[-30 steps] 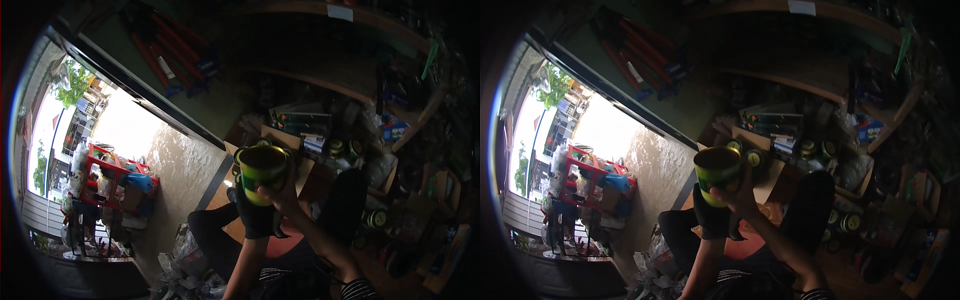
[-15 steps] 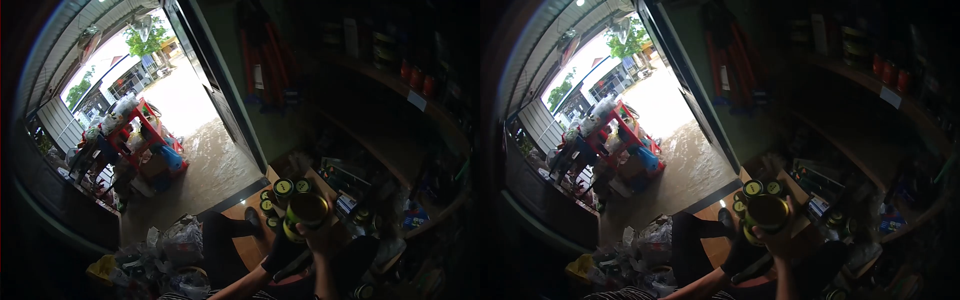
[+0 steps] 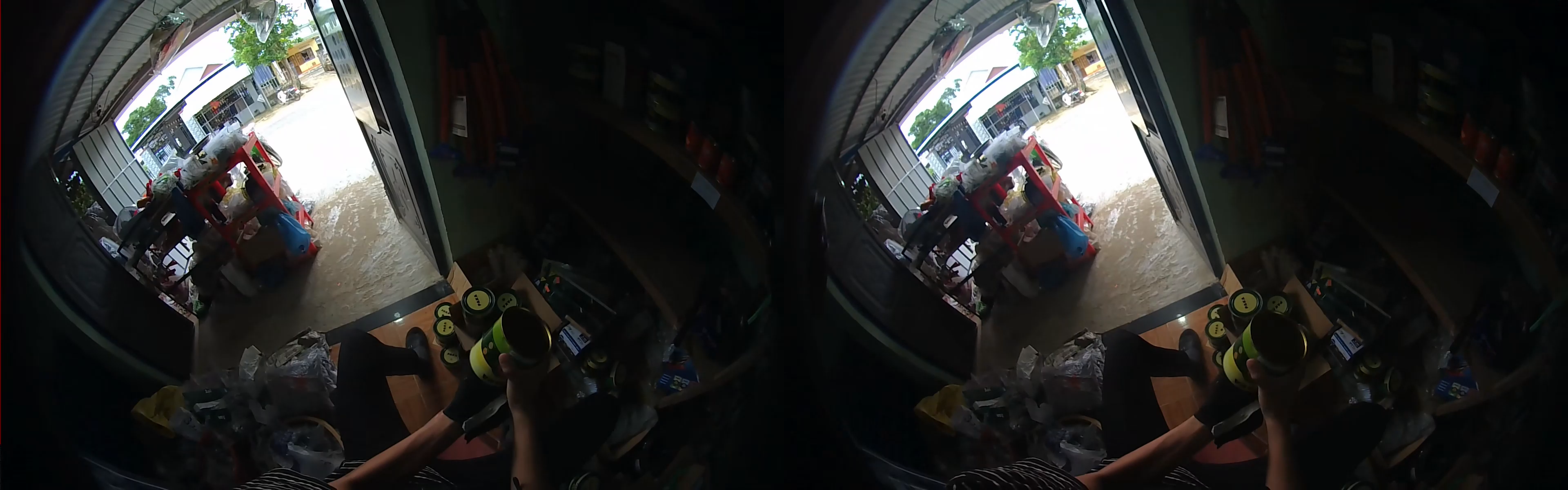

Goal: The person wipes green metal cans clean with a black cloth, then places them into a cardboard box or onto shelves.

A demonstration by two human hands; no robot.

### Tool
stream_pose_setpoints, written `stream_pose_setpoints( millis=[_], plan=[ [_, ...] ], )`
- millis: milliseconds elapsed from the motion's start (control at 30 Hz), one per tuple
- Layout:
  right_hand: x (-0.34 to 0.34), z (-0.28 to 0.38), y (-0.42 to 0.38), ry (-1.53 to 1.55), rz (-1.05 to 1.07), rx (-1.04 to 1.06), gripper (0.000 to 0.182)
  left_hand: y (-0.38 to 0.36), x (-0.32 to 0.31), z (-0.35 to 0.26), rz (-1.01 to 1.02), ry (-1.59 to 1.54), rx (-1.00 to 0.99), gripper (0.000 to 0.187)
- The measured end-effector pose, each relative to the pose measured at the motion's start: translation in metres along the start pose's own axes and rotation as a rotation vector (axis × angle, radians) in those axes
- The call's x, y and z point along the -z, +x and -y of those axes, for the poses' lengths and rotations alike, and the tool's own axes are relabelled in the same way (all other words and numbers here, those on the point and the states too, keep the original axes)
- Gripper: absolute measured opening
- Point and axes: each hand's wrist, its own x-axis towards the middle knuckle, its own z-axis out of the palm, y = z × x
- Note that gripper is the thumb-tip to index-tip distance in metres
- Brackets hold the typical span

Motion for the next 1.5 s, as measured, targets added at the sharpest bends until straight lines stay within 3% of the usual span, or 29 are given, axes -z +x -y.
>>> stream_pose_setpoints(
  millis=[100,167,200,233,267,300,333,400,433,467,533,600,633,667,767,800,833,900,967,1067,1133,1200,1300,1333,1433,1500],
  plan=[
    [0.006,0.006,0.0,-0.057,0.02,0.012,0.104,0.012,0.005,-0.021,0.084,-0.098,0.04,0.041],
    [0.009,0.015,-0.002,0.031,0.166,-0.105,0.105,0.019,0.007,-0.041,0.087,-0.267,0.136,0.035],
    [0.007,0.007,-0.005,0.019,0.2,-0.053,0.106,0.022,0.009,-0.049,0.065,-0.36,0.204,0.033],
    [0.005,-0.002,-0.009,0.003,0.222,-0.003,0.106,0.025,0.012,-0.045,0.051,-0.318,0.196,0.033],
    [-0.002,0.01,-0.015,0.15,0.225,-0.091,0.107,0.025,0.012,-0.034,0.0,-0.191,0.12,0.035],
    [-0.012,0.023,-0.016,0.302,0.228,-0.168,0.107,0.023,0.009,-0.018,-0.082,0.077,-0.03,0.038],
    [-0.018,0.008,-0.011,0.198,0.204,-0.07,0.106,0.02,0.007,-0.007,-0.202,0.347,-0.165,0.043],
    [-0.011,-0.013,-0.01,0.107,0.101,0.012,0.104,0.009,-0.027,-0.018,-0.08,0.068,-0.226,0.057],
    [-0.014,-0.014,-0.008,0.145,0.056,0.012,0.103,0.006,-0.04,-0.063,0.158,-0.616,0.033,0.054],
    [-0.019,-0.006,-0.009,0.169,-0.019,0.016,0.103,0.006,-0.008,-0.055,-0.024,-0.443,0.145,0.059],
    [-0.021,-0.008,-0.006,0.22,-0.049,-0.04,0.103,0.011,-0.031,-0.111,0.155,0.108,0.051,0.045],
    [-0.027,-0.022,-0.004,0.17,-0.082,0.038,0.096,0.024,0.005,-0.087,0.084,0.382,-0.047,0.036],
    [-0.033,-0.021,-0.005,0.154,-0.072,0.08,0.1,0.03,0.04,-0.051,-0.094,0.156,-0.052,0.031],
    [-0.037,-0.012,-0.006,0.141,-0.008,0.087,0.103,0.025,0.027,-0.038,-0.164,-0.171,-0.167,0.028],
    [-0.037,0.007,-0.007,0.091,0.109,-0.013,0.112,0.006,0.029,-0.009,-0.253,0.338,-0.392,0.032],
    [-0.032,-0.002,-0.002,0.141,0.154,-0.007,0.114,0.003,0.038,-0.008,-0.241,-0.08,-0.16,0.04],
    [-0.032,0.001,0.001,0.156,0.117,0.023,0.115,-0.007,-0.003,-0.048,-0.197,0.094,-0.147,0.045],
    [-0.03,0.008,0.001,0.172,0.04,0.085,0.116,0.004,-0.014,-0.074,-0.142,-0.035,-0.111,0.047],
    [-0.026,0.006,-0.002,0.215,0.069,0.049,0.126,0.007,-0.018,-0.08,-0.164,0.42,-0.272,0.041],
    [-0.018,0.016,-0.011,0.281,0.17,-0.033,0.135,0.008,-0.004,-0.077,-0.143,0.527,-0.274,0.035],
    [-0.003,0.027,-0.004,-0.088,0.318,0.132,0.133,0.015,0.04,-0.051,-0.122,0.668,-0.301,0.03],
    [0.003,0.027,-0.003,-0.365,0.363,0.288,0.129,0.006,0.015,-0.079,-0.137,-0.006,0.003,0.031],
    [-0.01,0.028,-0.016,0.131,0.273,0.062,0.127,-0.008,0.003,-0.095,-0.106,-0.055,0.169,0.036],
    [-0.006,0.019,-0.014,0.09,0.239,0.141,0.117,-0.01,-0.011,-0.103,-0.109,0.216,0.127,0.039],
    [-0.007,0.012,-0.008,0.416,0.134,-0.051,0.107,-0.005,-0.03,-0.112,-0.066,0.898,-0.143,0.043],
    [-0.007,-0.008,-0.009,0.093,0.035,0.049,0.091,0.0,-0.058,-0.123,0.096,1.122,-0.343,0.048]
  ],
)
